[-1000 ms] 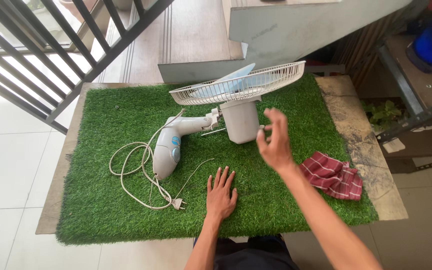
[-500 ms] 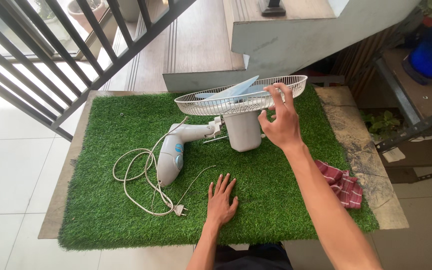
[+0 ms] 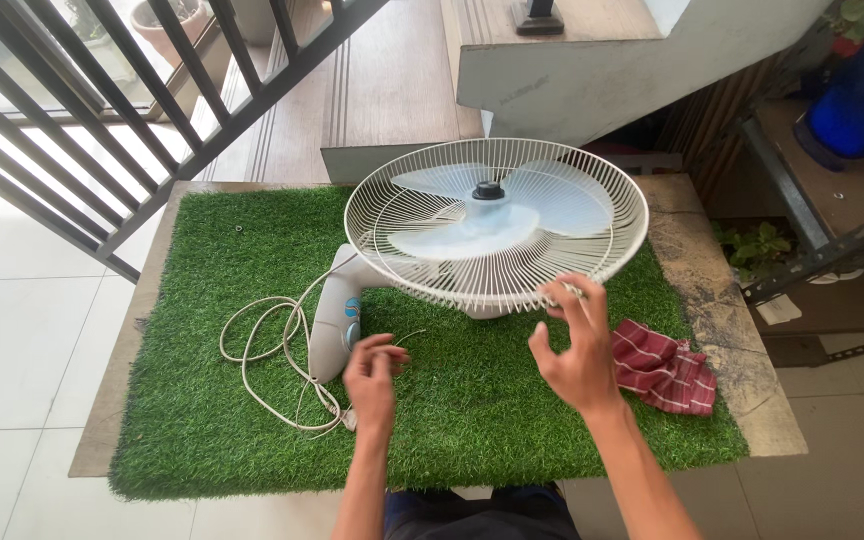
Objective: The person disassembles a white table fan by removing the front grille, unscrewing the central nut, and detaching the fan blades. They then remove the rear grille and use a screwdriver to loosen a screw on the motor housing.
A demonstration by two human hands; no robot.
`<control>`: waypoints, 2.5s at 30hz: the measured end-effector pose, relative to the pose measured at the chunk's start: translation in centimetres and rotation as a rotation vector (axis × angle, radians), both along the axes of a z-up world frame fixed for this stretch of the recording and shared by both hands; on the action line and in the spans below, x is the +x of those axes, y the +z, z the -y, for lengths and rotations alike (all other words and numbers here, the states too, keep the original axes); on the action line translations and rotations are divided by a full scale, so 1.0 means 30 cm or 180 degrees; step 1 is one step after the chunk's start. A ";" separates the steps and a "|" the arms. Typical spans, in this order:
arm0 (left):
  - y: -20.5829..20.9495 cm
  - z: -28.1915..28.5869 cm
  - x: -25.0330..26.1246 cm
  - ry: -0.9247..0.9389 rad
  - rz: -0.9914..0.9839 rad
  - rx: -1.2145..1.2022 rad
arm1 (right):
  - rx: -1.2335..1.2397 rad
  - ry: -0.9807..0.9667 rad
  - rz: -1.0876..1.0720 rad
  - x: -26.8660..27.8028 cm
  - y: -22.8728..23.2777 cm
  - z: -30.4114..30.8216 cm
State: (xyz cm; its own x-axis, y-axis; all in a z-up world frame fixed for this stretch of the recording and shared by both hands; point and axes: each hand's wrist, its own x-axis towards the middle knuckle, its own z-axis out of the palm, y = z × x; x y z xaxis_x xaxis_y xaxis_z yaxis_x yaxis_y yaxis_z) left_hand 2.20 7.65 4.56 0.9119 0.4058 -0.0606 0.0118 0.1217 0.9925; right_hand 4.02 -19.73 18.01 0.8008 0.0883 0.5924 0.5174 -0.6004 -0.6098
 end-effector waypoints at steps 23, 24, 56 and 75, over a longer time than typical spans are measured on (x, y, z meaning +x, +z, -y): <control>0.329 0.085 -0.073 -0.0053 -0.0363 -0.0159 | 0.0954 -0.0215 -0.1441 -0.490 -0.313 0.134; 0.321 0.092 -0.090 -0.0005 -0.0334 -0.0127 | 0.1057 -0.0105 -0.1530 -0.491 -0.321 0.141; 0.343 0.135 -0.182 0.0726 0.0107 0.2049 | -0.0938 0.0739 -0.0940 0.231 0.126 0.081; 0.475 0.241 0.000 -0.0237 0.0334 -0.0506 | -0.1666 0.0909 -0.0664 0.173 0.130 0.142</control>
State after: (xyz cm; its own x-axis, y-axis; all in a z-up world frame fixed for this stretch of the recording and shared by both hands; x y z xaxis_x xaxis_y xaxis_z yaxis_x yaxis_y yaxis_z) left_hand 2.21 0.42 18.80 0.9438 0.3298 -0.0214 -0.0760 0.2794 0.9572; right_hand 9.21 -23.99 21.90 0.7968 0.5515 0.2468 0.6032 -0.7023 -0.3781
